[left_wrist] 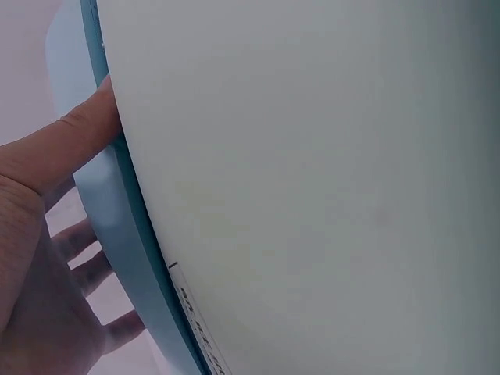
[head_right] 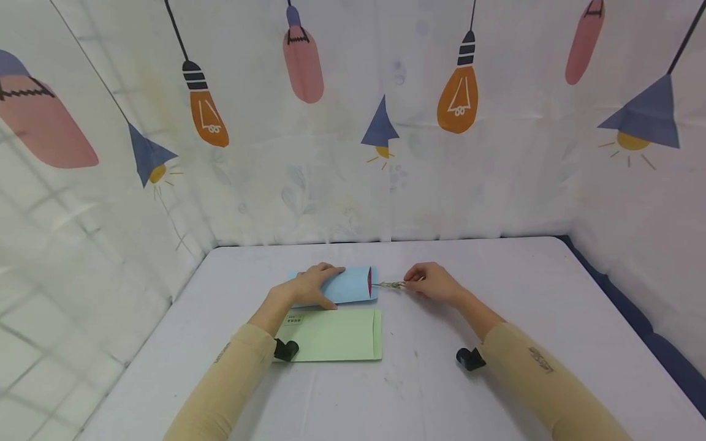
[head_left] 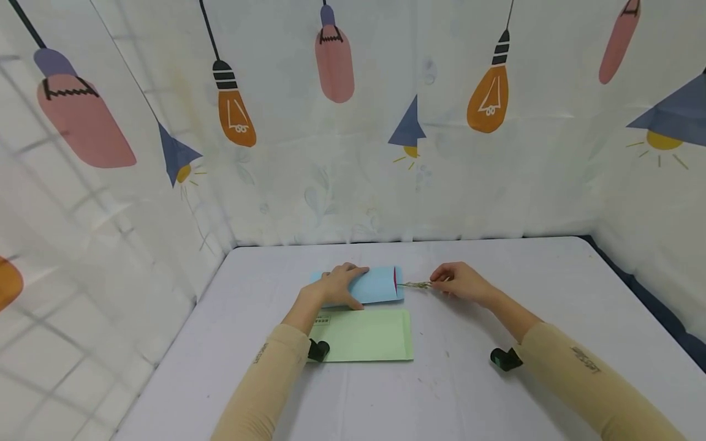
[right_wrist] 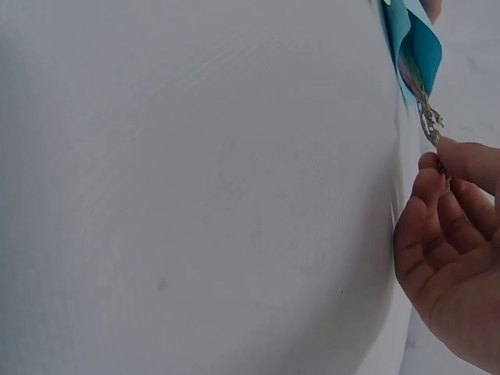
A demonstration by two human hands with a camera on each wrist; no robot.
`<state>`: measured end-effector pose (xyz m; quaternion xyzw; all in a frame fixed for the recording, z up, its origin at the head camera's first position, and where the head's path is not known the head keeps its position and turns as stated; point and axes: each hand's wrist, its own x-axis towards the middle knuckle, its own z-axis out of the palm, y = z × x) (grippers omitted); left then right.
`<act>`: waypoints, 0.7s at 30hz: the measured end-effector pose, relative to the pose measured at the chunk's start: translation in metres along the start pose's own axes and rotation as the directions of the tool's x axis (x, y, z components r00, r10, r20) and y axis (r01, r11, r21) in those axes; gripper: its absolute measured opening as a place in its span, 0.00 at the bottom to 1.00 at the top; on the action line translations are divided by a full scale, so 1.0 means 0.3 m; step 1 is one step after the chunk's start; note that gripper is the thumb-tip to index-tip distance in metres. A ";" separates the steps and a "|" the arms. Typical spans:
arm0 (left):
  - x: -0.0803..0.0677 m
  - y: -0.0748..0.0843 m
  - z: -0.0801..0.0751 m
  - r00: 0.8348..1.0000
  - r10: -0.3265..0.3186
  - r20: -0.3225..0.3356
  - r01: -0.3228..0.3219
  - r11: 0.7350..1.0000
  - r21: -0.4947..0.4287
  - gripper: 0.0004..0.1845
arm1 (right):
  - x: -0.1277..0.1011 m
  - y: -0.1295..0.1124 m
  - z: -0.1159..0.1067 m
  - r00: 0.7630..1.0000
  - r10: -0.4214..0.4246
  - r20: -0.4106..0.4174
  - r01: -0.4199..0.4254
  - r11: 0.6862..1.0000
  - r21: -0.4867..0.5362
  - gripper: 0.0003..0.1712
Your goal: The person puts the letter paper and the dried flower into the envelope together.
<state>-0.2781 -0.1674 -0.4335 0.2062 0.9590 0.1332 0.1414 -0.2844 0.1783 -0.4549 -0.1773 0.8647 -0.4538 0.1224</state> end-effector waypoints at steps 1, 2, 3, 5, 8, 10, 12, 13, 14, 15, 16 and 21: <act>0.000 0.000 0.000 1.000 0.000 0.000 0.000 1.000 0.000 0.53 | 0.003 -0.004 0.004 1.000 -0.002 -0.001 0.002 1.000 -0.003 0.09; 0.001 -0.001 0.001 1.000 0.001 -0.001 -0.001 1.000 -0.002 0.53 | 0.006 -0.008 0.008 1.000 -0.005 -0.002 0.005 1.000 -0.006 0.09; 0.002 -0.001 0.001 1.000 0.000 0.000 0.000 1.000 -0.002 0.53 | 0.010 -0.010 0.012 1.000 -0.013 0.000 0.013 1.000 -0.010 0.09; 0.002 -0.002 0.002 1.000 0.001 0.000 -0.001 1.000 -0.003 0.53 | 0.015 -0.016 0.019 1.000 -0.022 0.003 0.022 1.000 -0.010 0.09; 0.001 -0.002 0.001 1.000 0.002 -0.001 -0.002 1.000 -0.007 0.53 | 0.023 -0.026 0.031 1.000 -0.031 0.008 0.031 1.000 -0.008 0.10; 0.000 -0.003 0.000 1.000 0.004 0.000 -0.004 1.000 -0.010 0.52 | 0.027 -0.034 0.038 0.999 -0.034 0.012 0.034 0.999 -0.004 0.10; -0.001 -0.003 -0.001 1.000 0.005 0.001 -0.005 1.000 -0.010 0.53 | 0.031 -0.042 0.046 0.999 -0.038 0.013 0.038 0.999 -0.003 0.09; 0.000 -0.003 -0.001 1.000 0.004 0.001 -0.004 1.000 -0.008 0.53 | 0.033 -0.046 0.050 0.999 -0.040 0.013 0.040 0.999 -0.001 0.09; 0.000 -0.003 -0.001 1.000 0.003 0.002 -0.003 1.000 -0.006 0.53 | 0.035 -0.050 0.053 0.999 -0.041 0.013 0.041 0.999 0.000 0.09; 0.001 -0.003 -0.001 1.000 0.003 0.002 -0.003 1.000 -0.005 0.53 | 0.038 -0.052 0.057 0.999 -0.042 0.012 0.042 0.999 0.002 0.09; 0.002 -0.003 -0.001 1.000 0.002 0.002 -0.002 1.000 -0.004 0.53 | 0.040 -0.055 0.061 0.999 -0.041 0.011 0.041 0.999 0.003 0.09; 0.003 -0.003 -0.001 1.000 -0.004 0.004 0.004 1.000 -0.006 0.53 | 0.058 -0.057 0.082 0.999 -0.040 0.014 0.040 0.999 -0.007 0.09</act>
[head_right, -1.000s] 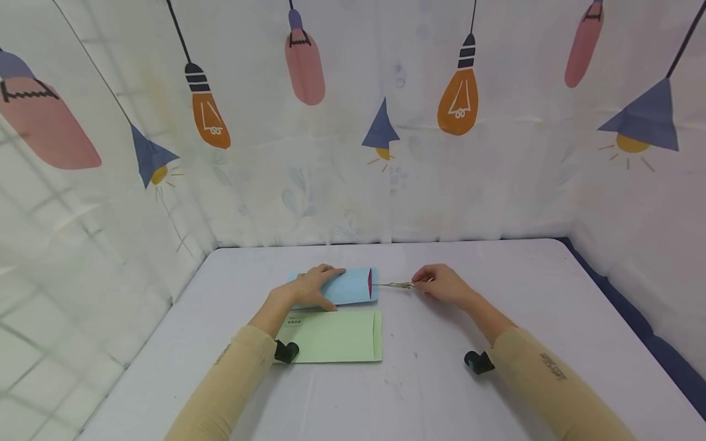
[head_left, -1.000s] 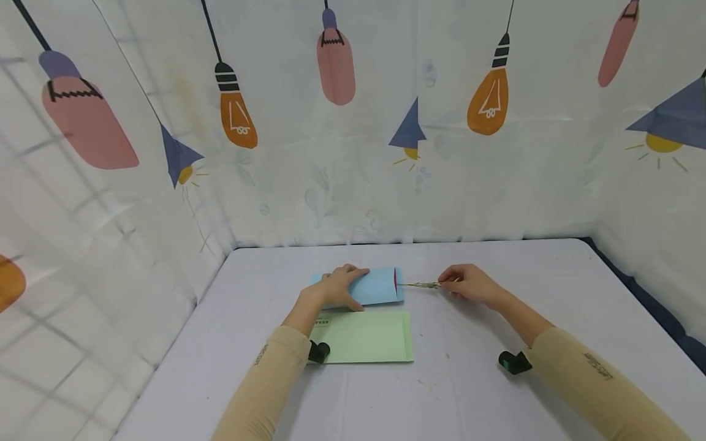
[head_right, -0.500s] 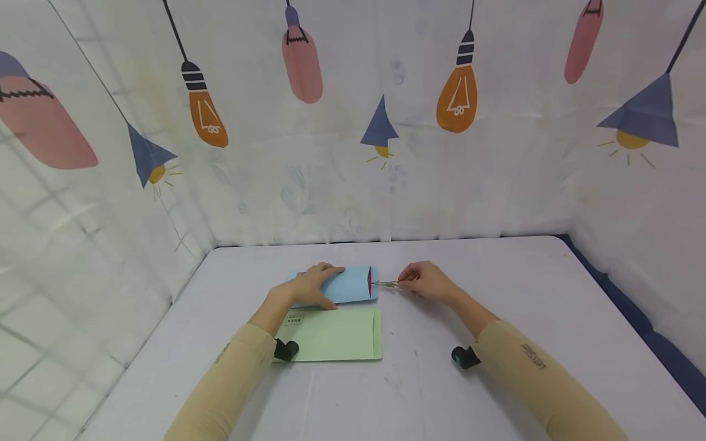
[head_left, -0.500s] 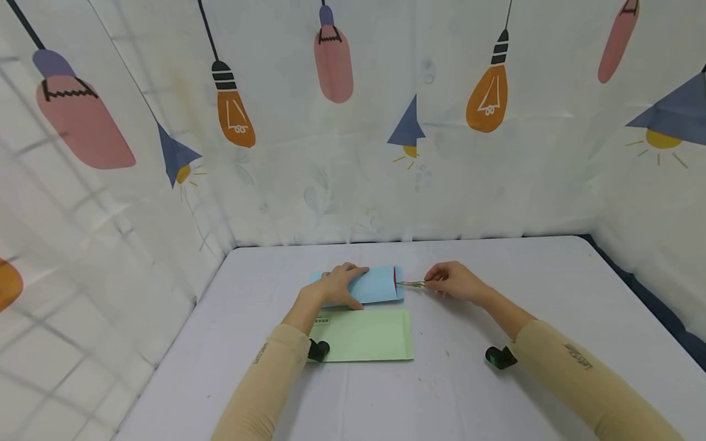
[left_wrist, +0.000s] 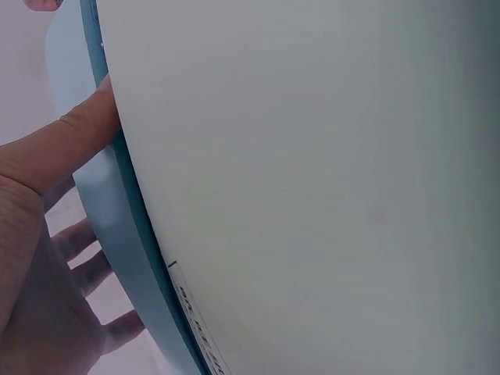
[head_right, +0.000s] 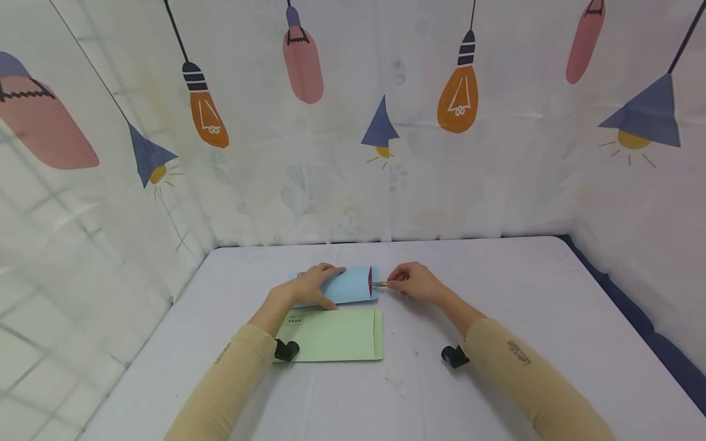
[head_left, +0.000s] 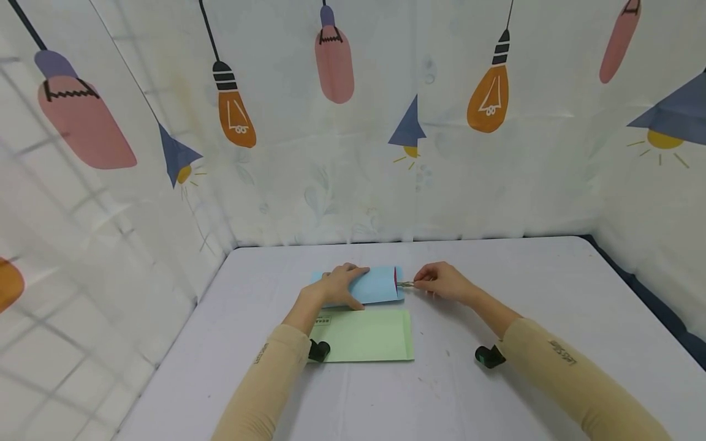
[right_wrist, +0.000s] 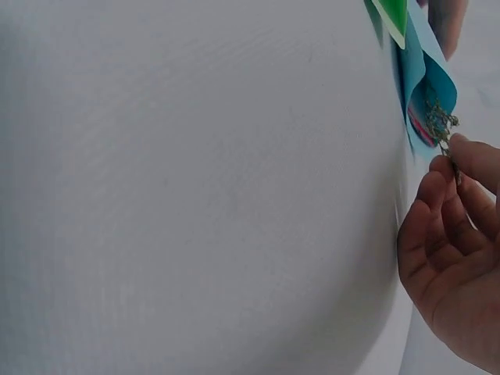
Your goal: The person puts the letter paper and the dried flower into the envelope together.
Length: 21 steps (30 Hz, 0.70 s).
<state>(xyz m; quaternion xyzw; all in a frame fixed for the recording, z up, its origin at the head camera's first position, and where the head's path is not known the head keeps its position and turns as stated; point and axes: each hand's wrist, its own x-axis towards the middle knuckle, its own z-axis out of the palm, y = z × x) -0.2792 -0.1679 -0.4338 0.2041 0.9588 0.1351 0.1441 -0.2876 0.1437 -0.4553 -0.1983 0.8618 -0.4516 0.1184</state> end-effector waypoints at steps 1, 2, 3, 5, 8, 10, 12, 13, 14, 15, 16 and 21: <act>0.000 0.001 0.000 1.000 0.000 0.000 0.000 1.000 -0.001 0.53 | 0.002 -0.001 0.003 1.000 0.000 0.000 0.000 1.000 -0.003 0.09; -0.001 0.002 0.000 1.000 0.000 0.000 0.000 1.000 -0.002 0.53 | 0.005 -0.003 0.006 1.000 -0.001 0.000 0.001 1.000 -0.008 0.09; -0.001 0.002 0.000 1.000 0.000 0.000 0.000 1.000 -0.004 0.53 | 0.006 -0.007 0.008 1.000 0.001 -0.001 -0.001 1.000 -0.012 0.09; -0.002 0.002 0.000 1.000 0.001 -0.001 -0.001 1.000 -0.002 0.52 | 0.009 -0.012 0.014 1.000 0.004 -0.002 -0.004 1.000 -0.016 0.09; -0.002 0.002 0.002 1.000 -0.002 -0.003 0.002 1.000 0.004 0.53 | 0.013 -0.021 0.022 1.000 -0.001 0.001 0.001 1.000 -0.014 0.09; -0.002 0.003 0.002 1.000 -0.002 -0.005 0.002 1.000 0.005 0.53 | 0.014 -0.027 0.027 1.000 -0.001 0.003 0.001 1.000 -0.009 0.10; -0.003 0.006 0.002 1.000 -0.001 -0.006 0.001 1.000 0.002 0.53 | 0.014 -0.033 0.032 1.000 -0.002 0.003 0.002 1.000 -0.005 0.10; -0.004 0.007 0.002 1.000 -0.001 -0.008 0.001 1.000 -0.002 0.53 | 0.014 -0.036 0.034 1.000 0.003 0.002 -0.003 1.000 0.000 0.10; -0.004 0.009 0.002 1.000 0.000 -0.008 0.000 1.000 -0.005 0.53 | 0.014 -0.038 0.037 1.000 0.004 0.001 -0.004 1.000 0.005 0.10; -0.005 0.010 0.001 1.000 0.000 -0.007 0.000 1.000 -0.006 0.53 | 0.015 -0.039 0.039 1.000 0.003 0.000 -0.003 1.000 0.009 0.10; -0.005 0.010 0.001 1.000 0.000 -0.007 0.000 1.000 -0.008 0.53 | 0.016 -0.040 0.041 1.000 -0.001 -0.001 0.001 1.000 0.016 0.10; -0.002 0.006 0.001 1.000 0.000 -0.006 0.000 1.000 -0.005 0.53 | 0.024 -0.040 0.052 1.000 0.005 -0.024 -0.003 0.998 0.062 0.07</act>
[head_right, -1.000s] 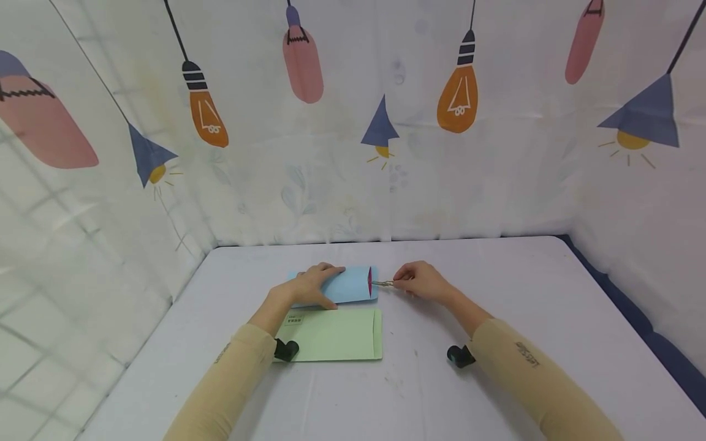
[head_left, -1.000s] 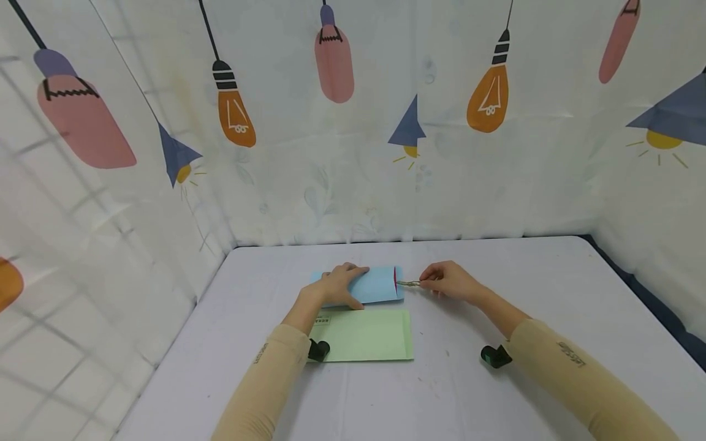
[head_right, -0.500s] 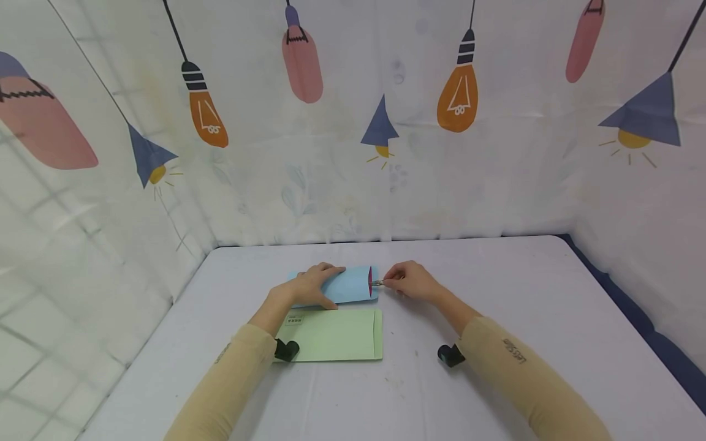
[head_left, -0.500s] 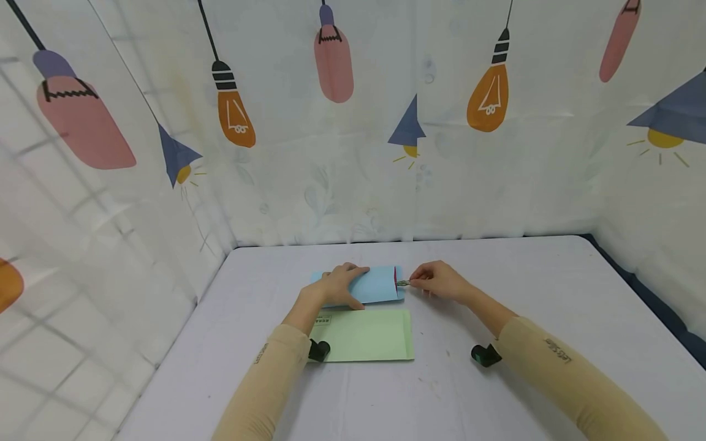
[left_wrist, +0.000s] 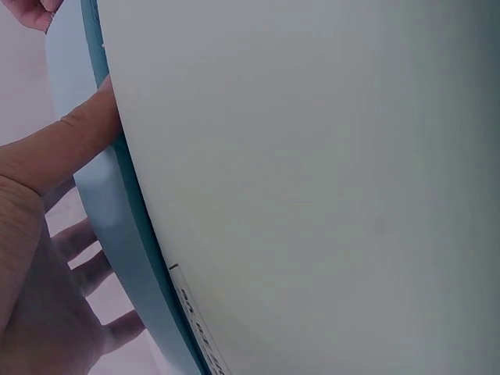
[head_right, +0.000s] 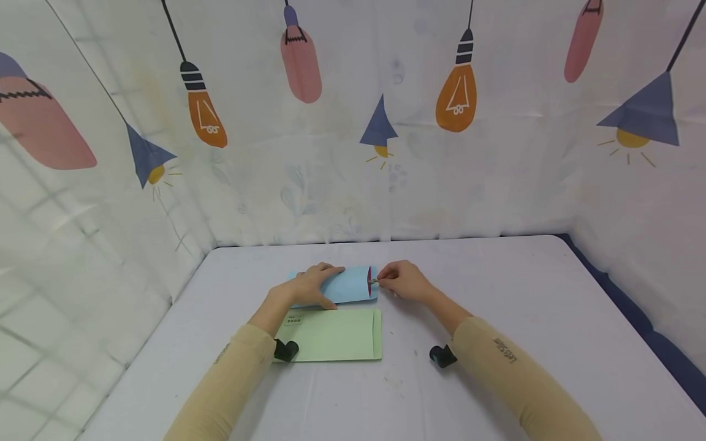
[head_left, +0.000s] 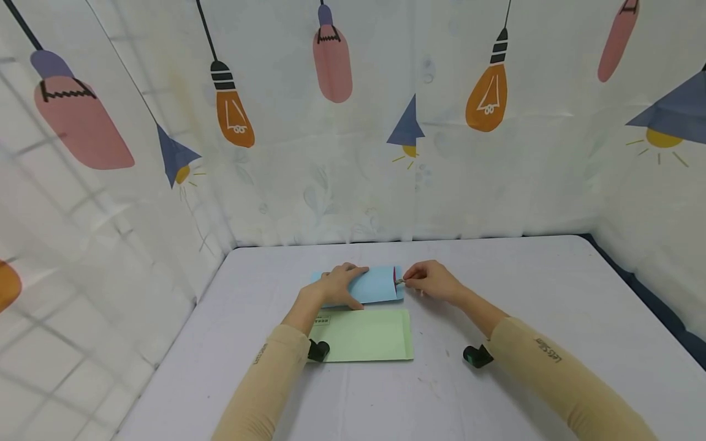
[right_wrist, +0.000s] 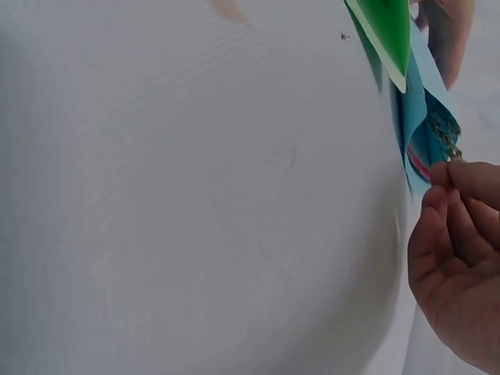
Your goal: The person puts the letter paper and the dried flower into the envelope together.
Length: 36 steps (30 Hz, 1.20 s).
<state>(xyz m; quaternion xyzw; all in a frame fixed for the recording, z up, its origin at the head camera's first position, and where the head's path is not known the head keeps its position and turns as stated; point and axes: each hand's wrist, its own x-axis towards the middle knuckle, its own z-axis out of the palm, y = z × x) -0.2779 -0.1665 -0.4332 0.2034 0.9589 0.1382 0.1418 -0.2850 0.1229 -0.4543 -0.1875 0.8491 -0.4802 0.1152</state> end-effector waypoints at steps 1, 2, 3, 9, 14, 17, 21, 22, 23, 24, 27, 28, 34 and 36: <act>0.000 -0.001 0.000 1.000 0.001 -0.001 -0.001 1.000 0.000 0.53 | 0.002 0.000 0.003 1.000 0.003 -0.008 -0.003 1.000 0.007 0.06; 0.001 -0.002 0.001 1.000 0.003 0.000 -0.003 1.000 -0.001 0.53 | 0.003 -0.001 0.005 1.000 0.006 -0.016 -0.005 1.000 0.011 0.06; 0.001 -0.002 0.001 1.000 0.004 0.000 -0.004 1.000 -0.002 0.53 | 0.004 -0.002 0.008 1.000 0.004 -0.020 -0.004 1.000 0.012 0.06; 0.000 -0.001 0.001 1.000 0.007 -0.001 -0.007 1.000 -0.006 0.53 | 0.008 -0.013 0.023 0.999 -0.002 -0.032 0.003 1.000 0.016 0.05; 0.000 -0.002 -0.001 1.000 0.005 0.003 -0.005 1.000 0.003 0.53 | 0.020 -0.009 0.036 0.999 0.006 -0.031 -0.004 0.999 0.040 0.06; 0.003 -0.001 -0.001 1.000 0.004 0.004 -0.004 1.000 0.006 0.53 | 0.027 -0.003 0.042 1.000 -0.003 -0.027 0.004 0.999 0.054 0.06; 0.004 -0.001 0.001 1.000 0.002 0.002 -0.002 1.000 0.003 0.53 | 0.027 -0.004 0.046 1.000 -0.017 -0.027 0.019 0.998 0.067 0.05; 0.005 0.000 0.001 1.000 0.002 0.002 -0.002 1.000 0.001 0.52 | 0.028 -0.004 0.045 0.999 -0.020 -0.029 0.022 0.998 0.067 0.05; 0.004 0.000 0.000 1.000 0.000 0.002 0.000 1.000 0.000 0.52 | 0.028 -0.005 0.045 0.999 -0.021 -0.031 0.023 0.997 0.069 0.05; 0.004 0.001 -0.001 1.000 -0.002 0.002 0.002 1.000 -0.002 0.52 | 0.027 -0.009 0.045 0.999 -0.017 -0.034 0.020 0.997 0.071 0.05; 0.001 0.002 -0.002 1.000 -0.004 0.005 0.004 1.000 -0.004 0.52 | 0.029 -0.015 0.047 0.999 -0.018 -0.043 0.021 0.997 0.070 0.05; 0.001 0.003 -0.002 1.000 -0.005 0.007 0.005 1.000 -0.002 0.52 | 0.029 -0.018 0.049 0.999 -0.016 -0.045 0.019 0.997 0.070 0.05; 0.001 0.010 -0.003 1.000 -0.014 0.013 0.015 1.000 -0.007 0.52 | 0.033 -0.039 0.066 0.998 -0.020 -0.054 0.023 0.998 0.063 0.05; 0.003 0.010 -0.002 1.000 -0.017 0.013 0.017 1.000 -0.008 0.52 | 0.033 -0.046 0.070 0.999 -0.015 -0.049 0.018 0.998 0.064 0.04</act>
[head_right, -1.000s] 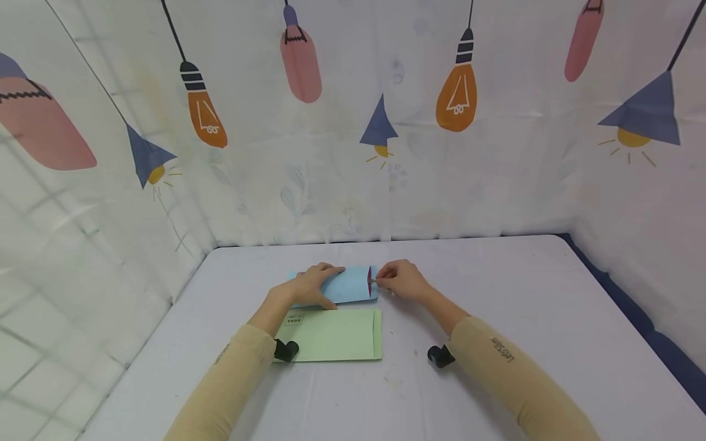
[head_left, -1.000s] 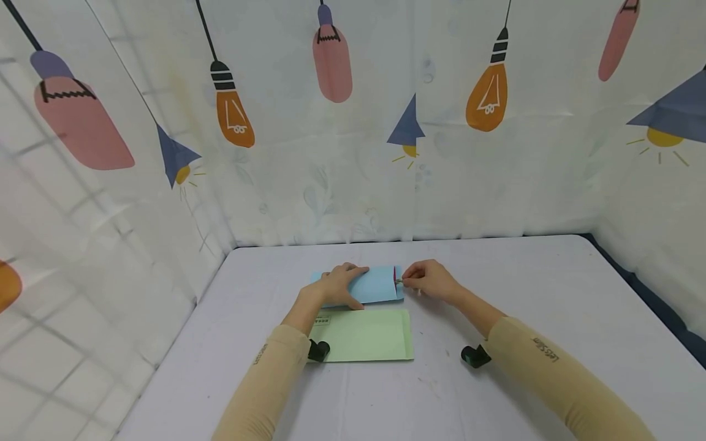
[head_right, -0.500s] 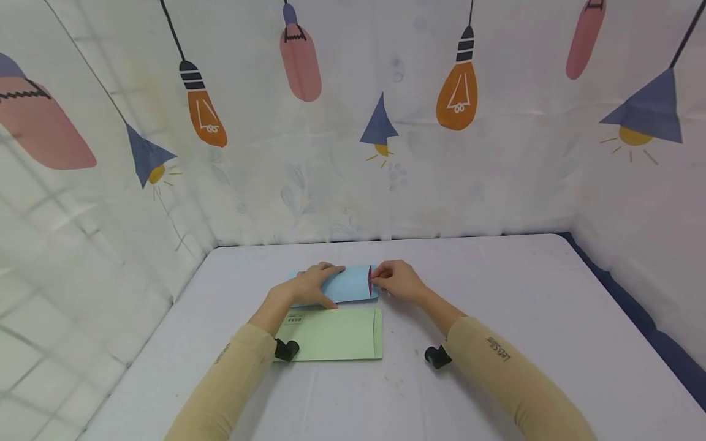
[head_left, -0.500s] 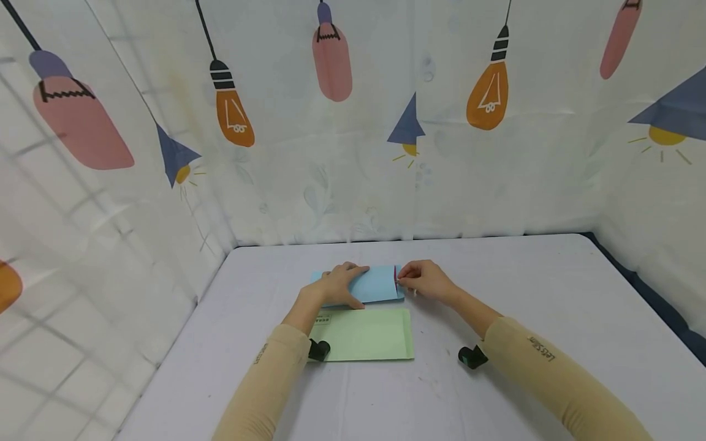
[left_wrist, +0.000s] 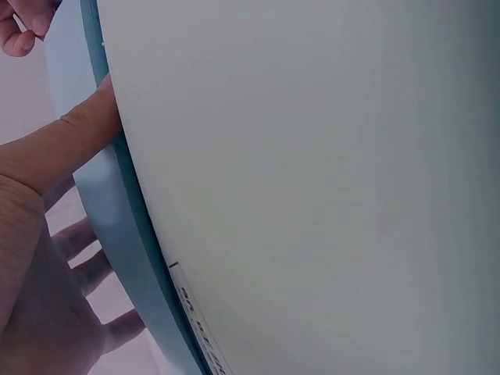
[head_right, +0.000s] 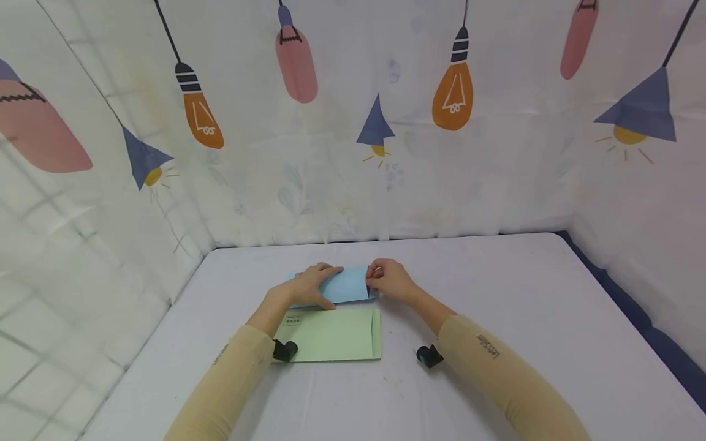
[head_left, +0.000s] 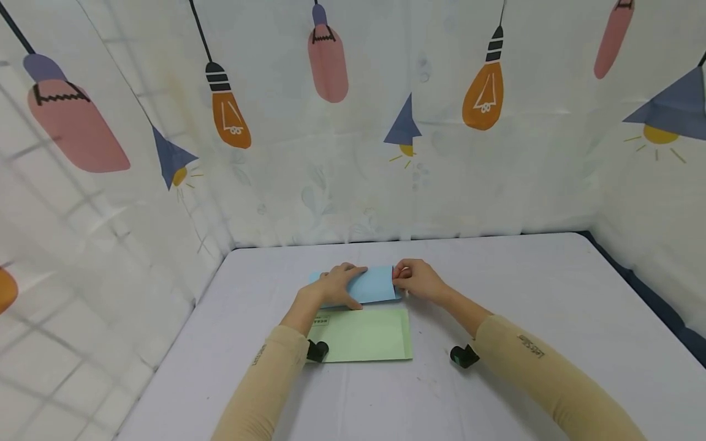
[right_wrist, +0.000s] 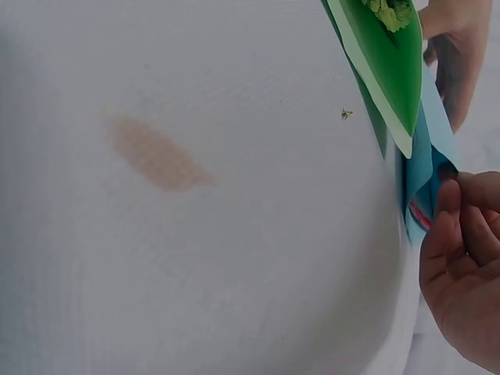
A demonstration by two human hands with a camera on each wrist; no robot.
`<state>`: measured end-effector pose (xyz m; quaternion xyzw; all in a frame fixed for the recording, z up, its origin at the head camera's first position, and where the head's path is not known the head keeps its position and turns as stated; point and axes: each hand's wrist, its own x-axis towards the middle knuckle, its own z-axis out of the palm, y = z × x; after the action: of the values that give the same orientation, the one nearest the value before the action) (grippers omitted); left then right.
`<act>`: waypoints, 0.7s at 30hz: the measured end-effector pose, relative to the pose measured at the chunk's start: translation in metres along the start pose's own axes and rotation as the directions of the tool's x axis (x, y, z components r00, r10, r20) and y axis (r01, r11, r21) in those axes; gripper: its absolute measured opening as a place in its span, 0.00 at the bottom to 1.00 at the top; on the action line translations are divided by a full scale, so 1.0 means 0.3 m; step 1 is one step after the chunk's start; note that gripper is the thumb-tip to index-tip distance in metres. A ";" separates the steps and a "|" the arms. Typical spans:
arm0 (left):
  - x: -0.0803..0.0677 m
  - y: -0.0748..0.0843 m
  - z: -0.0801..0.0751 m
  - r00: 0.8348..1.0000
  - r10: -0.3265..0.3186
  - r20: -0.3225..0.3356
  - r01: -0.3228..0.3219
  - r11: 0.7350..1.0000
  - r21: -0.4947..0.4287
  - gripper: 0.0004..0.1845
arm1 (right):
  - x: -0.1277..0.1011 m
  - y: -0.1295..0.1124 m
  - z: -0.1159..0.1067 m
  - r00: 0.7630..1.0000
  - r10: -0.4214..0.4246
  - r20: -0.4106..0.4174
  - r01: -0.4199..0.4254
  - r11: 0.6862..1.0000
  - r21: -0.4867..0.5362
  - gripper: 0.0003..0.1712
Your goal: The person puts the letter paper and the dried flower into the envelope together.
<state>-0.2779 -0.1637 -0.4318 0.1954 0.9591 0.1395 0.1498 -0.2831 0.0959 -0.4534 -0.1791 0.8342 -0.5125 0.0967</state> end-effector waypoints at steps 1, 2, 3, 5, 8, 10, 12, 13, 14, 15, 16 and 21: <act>0.000 -0.001 0.000 1.000 -0.001 0.000 0.001 1.000 0.001 0.52 | 0.000 -0.004 0.003 1.000 0.004 0.003 -0.004 1.000 -0.001 0.04; 0.000 -0.003 0.000 1.000 -0.003 -0.001 0.004 1.000 0.002 0.52 | -0.001 -0.009 0.004 1.000 0.005 0.008 -0.005 1.000 0.002 0.04; 0.002 -0.005 0.002 1.000 -0.008 0.001 0.008 1.000 0.003 0.52 | -0.003 -0.013 0.005 1.000 0.010 0.012 -0.010 1.000 0.007 0.04; 0.002 -0.007 0.004 1.000 -0.008 -0.001 0.008 1.000 0.009 0.52 | -0.005 -0.015 0.005 1.000 0.013 0.022 -0.014 1.000 0.019 0.03; 0.003 -0.005 0.007 1.000 -0.007 -0.001 0.007 1.000 0.007 0.52 | -0.007 -0.008 0.002 0.998 0.013 0.068 -0.016 0.999 0.049 0.02; 0.003 -0.004 0.009 1.000 -0.002 -0.006 0.002 1.000 0.006 0.52 | -0.009 0.001 -0.003 0.994 0.009 0.110 -0.016 0.998 0.062 0.03; 0.005 -0.004 0.010 1.000 -0.002 -0.004 0.002 1.000 0.008 0.52 | -0.011 0.008 -0.009 0.988 0.001 0.155 -0.013 0.997 0.073 0.04; 0.006 -0.005 0.011 1.000 -0.001 -0.003 0.001 1.000 0.012 0.52 | -0.011 0.012 -0.012 0.985 -0.006 0.173 -0.007 0.997 0.075 0.04; 0.007 -0.006 0.012 1.000 0.000 0.000 0.000 1.000 0.015 0.53 | -0.014 0.013 -0.016 0.982 -0.012 0.188 -0.002 0.997 0.073 0.05; 0.008 -0.008 0.012 1.000 0.002 0.001 -0.002 1.000 0.019 0.53 | -0.016 0.015 -0.021 0.980 -0.024 0.197 0.010 0.997 0.071 0.06; 0.009 -0.010 0.013 1.000 0.005 0.002 -0.005 1.000 0.024 0.52 | -0.018 0.018 -0.027 0.978 -0.036 0.204 0.022 0.998 0.067 0.06; 0.010 -0.019 0.009 1.000 0.024 0.007 -0.024 0.998 0.049 0.52 | -0.035 0.029 -0.065 0.968 -0.072 0.240 0.071 0.997 0.011 0.08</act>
<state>-0.2816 -0.1670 -0.4368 0.2110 0.9594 0.1169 0.1461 -0.2821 0.1197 -0.4526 -0.2695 0.8087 -0.4913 0.1788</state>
